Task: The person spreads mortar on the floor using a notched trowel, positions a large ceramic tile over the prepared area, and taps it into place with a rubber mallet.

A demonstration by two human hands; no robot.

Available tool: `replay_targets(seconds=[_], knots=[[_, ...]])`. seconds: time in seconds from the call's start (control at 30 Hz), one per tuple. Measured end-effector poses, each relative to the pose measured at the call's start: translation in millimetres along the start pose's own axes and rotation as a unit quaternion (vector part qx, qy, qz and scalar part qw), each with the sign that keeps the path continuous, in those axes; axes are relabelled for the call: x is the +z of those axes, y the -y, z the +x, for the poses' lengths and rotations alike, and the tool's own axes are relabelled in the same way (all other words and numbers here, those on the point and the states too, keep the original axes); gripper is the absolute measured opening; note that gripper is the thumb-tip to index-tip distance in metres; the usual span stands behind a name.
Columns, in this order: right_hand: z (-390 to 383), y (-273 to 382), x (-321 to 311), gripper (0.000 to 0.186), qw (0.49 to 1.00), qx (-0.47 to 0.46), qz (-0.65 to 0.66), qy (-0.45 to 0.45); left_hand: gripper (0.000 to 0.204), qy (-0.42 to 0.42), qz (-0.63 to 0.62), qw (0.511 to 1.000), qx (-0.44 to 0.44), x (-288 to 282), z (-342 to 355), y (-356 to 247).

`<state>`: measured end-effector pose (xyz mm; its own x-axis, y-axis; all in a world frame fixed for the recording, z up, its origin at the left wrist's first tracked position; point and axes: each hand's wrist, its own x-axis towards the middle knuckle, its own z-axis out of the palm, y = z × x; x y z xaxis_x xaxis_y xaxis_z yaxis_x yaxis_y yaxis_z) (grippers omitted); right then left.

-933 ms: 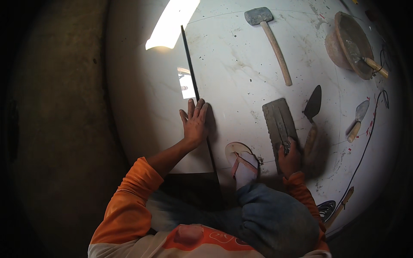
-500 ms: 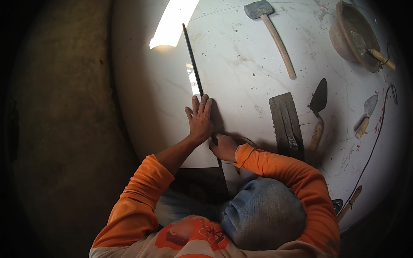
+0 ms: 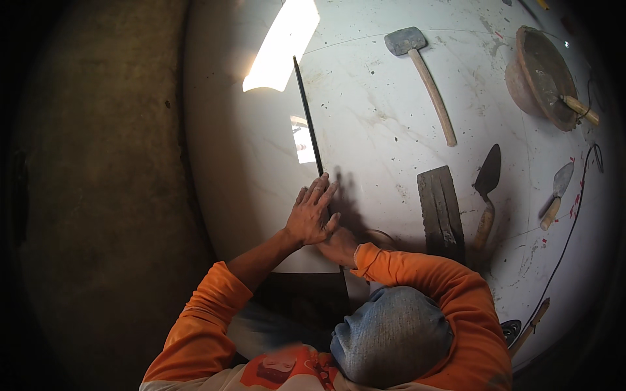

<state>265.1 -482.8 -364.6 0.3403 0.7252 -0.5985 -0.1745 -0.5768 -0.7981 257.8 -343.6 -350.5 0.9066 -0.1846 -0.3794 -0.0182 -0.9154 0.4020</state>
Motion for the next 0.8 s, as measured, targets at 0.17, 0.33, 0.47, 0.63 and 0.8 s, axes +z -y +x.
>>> replay_targets(seconds=[0.17, 0.33, 0.47, 0.63, 0.8], knots=[[-4.1, 1.4, 12.5, 0.077, 0.994, 0.093, 0.062, -0.018, 0.07, -0.098, -0.123, 0.984, -0.088, 31.4, -20.3, 22.5], [-19.0, 12.5, 16.7, 0.083, 0.989, 0.11, 0.095, 0.035, 0.064, -0.139, -0.107, 0.978, -0.115, 43.8, -36.6, 43.3], [-18.2, 31.6, -7.0, 0.068, 0.963, -0.001, 0.243, 0.12, 0.063, -0.145, -0.043, 0.978, -0.144, 49.9, -56.6, 66.2], [3.1, 4.2, -68.1, 0.053, 0.956, -0.108, 0.003, -0.274, 0.065, -0.178, 0.022, 0.916, -0.358, 82.8, -104.3, 126.8], [28.7, -49.9, -241.6, 0.057, 0.669, 0.003, -0.405, -0.623, 0.069, -0.214, 0.048, 0.822, -0.525, 75.1, -124.1, 206.0]])
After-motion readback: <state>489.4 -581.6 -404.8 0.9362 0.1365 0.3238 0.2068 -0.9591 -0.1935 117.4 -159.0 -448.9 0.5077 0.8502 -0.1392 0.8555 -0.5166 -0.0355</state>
